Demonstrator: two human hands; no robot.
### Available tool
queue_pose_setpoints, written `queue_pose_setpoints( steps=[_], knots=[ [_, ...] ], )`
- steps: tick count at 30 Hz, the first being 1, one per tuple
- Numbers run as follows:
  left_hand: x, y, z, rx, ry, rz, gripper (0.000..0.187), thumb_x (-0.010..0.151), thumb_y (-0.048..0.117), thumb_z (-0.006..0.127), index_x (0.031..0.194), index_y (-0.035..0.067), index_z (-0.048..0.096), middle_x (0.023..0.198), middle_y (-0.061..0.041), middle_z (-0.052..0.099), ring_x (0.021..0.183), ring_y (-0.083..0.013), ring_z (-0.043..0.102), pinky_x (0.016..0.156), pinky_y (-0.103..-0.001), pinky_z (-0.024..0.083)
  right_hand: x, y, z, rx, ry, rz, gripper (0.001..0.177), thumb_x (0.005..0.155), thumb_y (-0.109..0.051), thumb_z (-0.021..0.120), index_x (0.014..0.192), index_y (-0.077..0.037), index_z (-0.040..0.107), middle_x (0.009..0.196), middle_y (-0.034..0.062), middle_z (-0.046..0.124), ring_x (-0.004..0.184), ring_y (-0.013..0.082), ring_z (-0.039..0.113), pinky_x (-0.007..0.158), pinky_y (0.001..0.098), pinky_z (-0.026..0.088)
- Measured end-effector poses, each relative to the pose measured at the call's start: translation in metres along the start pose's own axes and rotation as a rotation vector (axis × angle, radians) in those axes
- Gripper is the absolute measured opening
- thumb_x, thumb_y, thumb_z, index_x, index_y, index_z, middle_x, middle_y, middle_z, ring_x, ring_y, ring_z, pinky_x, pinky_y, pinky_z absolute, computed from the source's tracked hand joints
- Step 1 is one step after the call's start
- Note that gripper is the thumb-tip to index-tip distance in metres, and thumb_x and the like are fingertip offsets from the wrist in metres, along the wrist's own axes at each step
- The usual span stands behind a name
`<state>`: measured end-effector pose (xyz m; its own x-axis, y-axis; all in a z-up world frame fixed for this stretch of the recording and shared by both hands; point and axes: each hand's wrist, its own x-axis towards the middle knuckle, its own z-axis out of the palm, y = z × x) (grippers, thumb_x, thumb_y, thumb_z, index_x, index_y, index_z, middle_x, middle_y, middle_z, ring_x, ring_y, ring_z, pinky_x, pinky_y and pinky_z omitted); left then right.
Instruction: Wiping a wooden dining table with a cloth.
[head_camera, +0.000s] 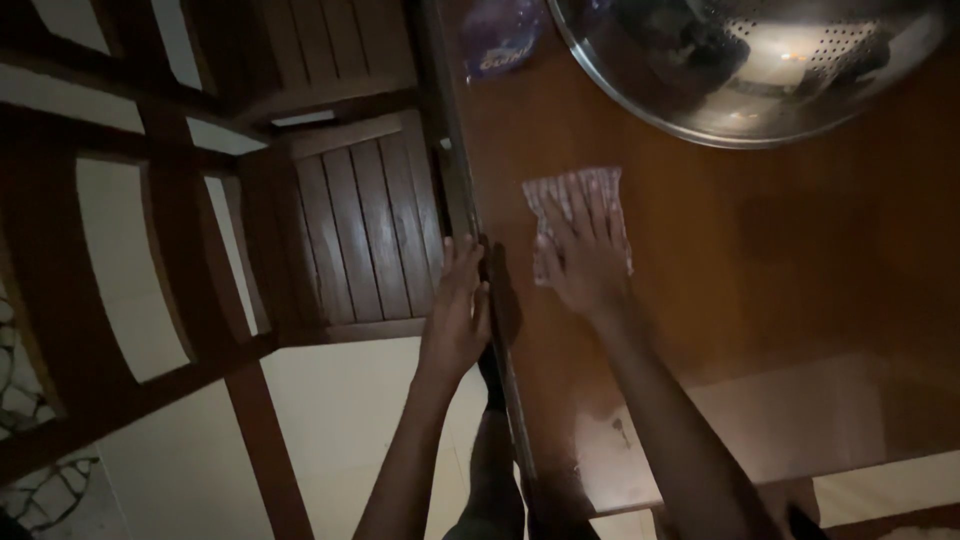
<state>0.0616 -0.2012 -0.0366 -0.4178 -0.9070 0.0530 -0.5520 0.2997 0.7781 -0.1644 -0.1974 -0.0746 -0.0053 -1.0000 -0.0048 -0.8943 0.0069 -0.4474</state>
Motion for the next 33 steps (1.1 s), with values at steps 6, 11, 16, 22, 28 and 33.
queue_pose_setpoints(
  steps=[6,11,16,22,28,33],
  knots=[
    [-0.011,0.014,-0.004,-0.036,-0.028,-0.086,0.052,0.103,-0.003,0.054,0.153,-0.001,0.042,0.165,-0.023,0.036,0.158,-0.0405,0.023,0.123,-0.048,0.033,-0.002,-0.001,0.005,-0.029,0.028,0.006,0.057,0.112,-0.041,0.043,0.164,-0.018,0.038,0.176,0.0121,0.015,0.162,0.0342,0.011,0.129,0.0580,0.008],
    [-0.034,0.019,0.011,-0.016,0.002,-0.063,0.052,0.103,-0.002,0.055,0.154,-0.001,0.043,0.164,-0.024,0.037,0.157,-0.0421,0.025,0.124,-0.049,0.032,-0.058,-0.009,0.010,-0.022,-0.011,-0.012,0.059,0.110,-0.040,0.042,0.162,-0.014,0.038,0.174,0.0148,0.015,0.160,0.0363,0.011,0.126,0.0581,0.008],
    [-0.054,0.024,0.022,-0.011,0.059,-0.025,0.051,0.103,-0.001,0.058,0.152,-0.001,0.044,0.163,-0.025,0.040,0.157,-0.0433,0.026,0.124,-0.050,0.033,-0.065,-0.011,0.009,0.016,0.007,0.003,0.057,0.111,-0.040,0.042,0.163,-0.014,0.037,0.175,0.0134,0.016,0.162,0.0347,0.012,0.128,0.0573,0.008],
    [-0.076,0.031,0.026,0.007,0.078,-0.071,0.049,0.104,0.001,0.060,0.151,0.001,0.045,0.162,-0.023,0.042,0.156,-0.0421,0.029,0.122,-0.050,0.035,-0.043,-0.006,0.015,-0.018,0.073,-0.046,0.058,0.112,-0.038,0.043,0.165,-0.016,0.037,0.175,0.0118,0.016,0.161,0.0348,0.012,0.128,0.0564,0.009],
    [-0.093,0.045,0.024,0.021,0.151,-0.046,0.049,0.102,0.002,0.058,0.150,0.003,0.047,0.162,-0.021,0.044,0.156,-0.0404,0.033,0.120,-0.048,0.041,-0.084,-0.009,0.014,-0.062,0.030,-0.063,0.060,0.111,-0.038,0.041,0.166,-0.015,0.032,0.175,0.0133,0.015,0.161,0.0347,0.012,0.129,0.0556,0.009],
    [-0.106,0.057,0.022,0.043,0.184,-0.002,0.049,0.104,0.002,0.057,0.151,0.002,0.046,0.162,-0.022,0.043,0.156,-0.0410,0.032,0.121,-0.048,0.040,-0.118,-0.019,0.009,-0.020,-0.029,-0.028,0.061,0.110,-0.039,0.040,0.164,-0.013,0.031,0.174,0.0164,0.014,0.160,0.0368,0.010,0.126,0.0564,0.007]
  ],
)
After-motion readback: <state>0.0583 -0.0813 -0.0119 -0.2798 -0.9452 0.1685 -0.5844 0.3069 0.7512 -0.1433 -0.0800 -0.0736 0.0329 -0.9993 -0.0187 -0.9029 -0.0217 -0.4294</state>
